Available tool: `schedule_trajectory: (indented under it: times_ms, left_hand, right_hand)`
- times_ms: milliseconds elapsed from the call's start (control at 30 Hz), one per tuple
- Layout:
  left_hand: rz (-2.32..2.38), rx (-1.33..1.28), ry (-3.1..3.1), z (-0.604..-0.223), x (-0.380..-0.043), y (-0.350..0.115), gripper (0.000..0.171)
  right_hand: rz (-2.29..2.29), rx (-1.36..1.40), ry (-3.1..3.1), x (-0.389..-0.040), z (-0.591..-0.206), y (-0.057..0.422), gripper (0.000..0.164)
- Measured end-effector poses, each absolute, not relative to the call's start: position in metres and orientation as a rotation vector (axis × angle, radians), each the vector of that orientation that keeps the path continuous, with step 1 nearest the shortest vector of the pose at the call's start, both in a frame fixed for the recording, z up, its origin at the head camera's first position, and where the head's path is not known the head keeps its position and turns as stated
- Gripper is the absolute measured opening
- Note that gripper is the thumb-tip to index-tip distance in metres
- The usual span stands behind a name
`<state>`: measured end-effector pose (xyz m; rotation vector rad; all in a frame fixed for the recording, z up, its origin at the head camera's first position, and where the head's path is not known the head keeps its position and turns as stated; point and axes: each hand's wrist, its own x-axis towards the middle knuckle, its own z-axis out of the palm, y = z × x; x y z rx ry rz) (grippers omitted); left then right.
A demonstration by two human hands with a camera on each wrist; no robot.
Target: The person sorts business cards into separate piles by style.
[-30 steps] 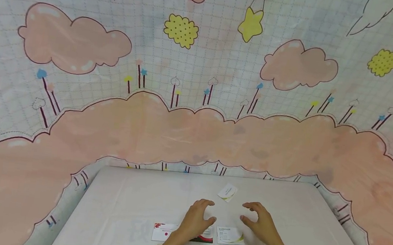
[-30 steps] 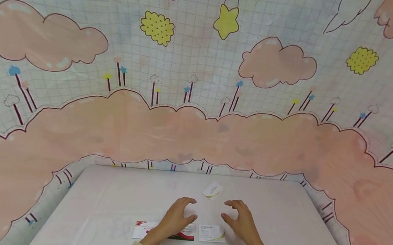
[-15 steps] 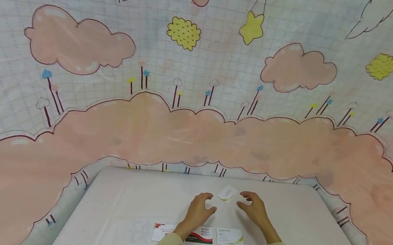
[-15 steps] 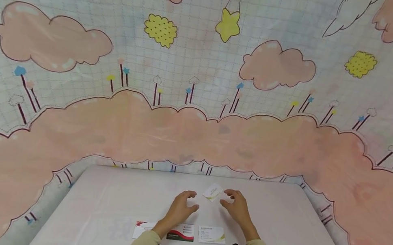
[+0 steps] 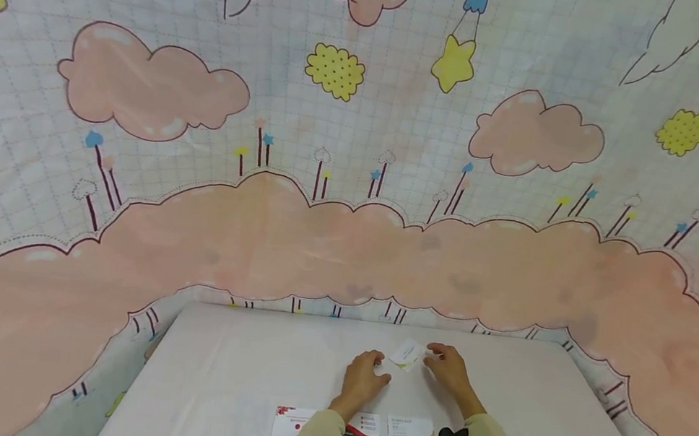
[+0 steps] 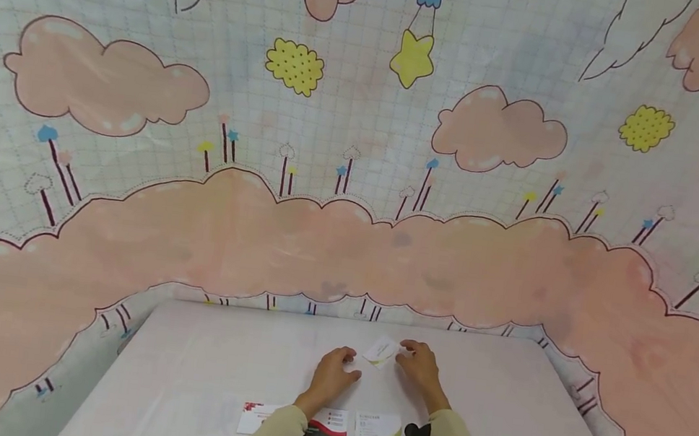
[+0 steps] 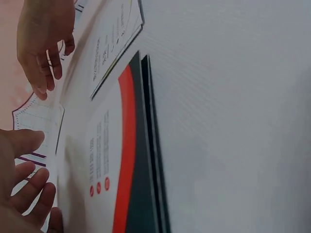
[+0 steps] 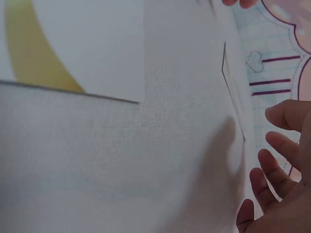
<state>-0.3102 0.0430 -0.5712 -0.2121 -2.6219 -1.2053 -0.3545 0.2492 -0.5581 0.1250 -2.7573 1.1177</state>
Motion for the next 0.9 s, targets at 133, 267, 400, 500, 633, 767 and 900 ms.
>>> schedule_trajectory:
  times_ms: [133, 267, 400, 500, 633, 767, 900]
  left_hand:
    - [-1.151, -0.174, -2.623, -0.567, -0.312, 0.048, 0.032]
    - [-1.138, -0.123, -2.63, -0.565, -0.315, 0.052, 0.032]
    - [-1.131, -0.054, -2.621, -0.571, -0.315, 0.054, 0.037]
    - [-1.103, -0.014, -2.602, -0.574, -0.315, 0.058, 0.043]
    - [-1.057, 0.031, -2.601, -0.578, -0.316, 0.063, 0.049]
    - [-1.029, 0.068, -2.615, -0.582, -0.318, 0.068, 0.05]
    - [-1.025, 0.089, -2.623, -0.581, -0.317, 0.071, 0.052]
  right_hand:
    - [1.032, 0.09, -2.799, -0.357, -0.558, 0.249, 0.038]
    - [0.958, 0.014, -2.842, -0.364, -0.561, 0.247, 0.041]
    - [0.908, -0.029, -2.89, -0.369, -0.567, 0.243, 0.041]
    - [0.893, -0.032, -2.933, -0.371, -0.567, 0.243, 0.042]
    - [0.885, -0.03, -2.995, -0.373, -0.564, 0.242, 0.045]
    - [0.846, -0.022, -3.019, -0.374, -0.56, 0.241, 0.044]
    - [0.834, -0.03, -3.008, -0.371, -0.561, 0.241, 0.04]
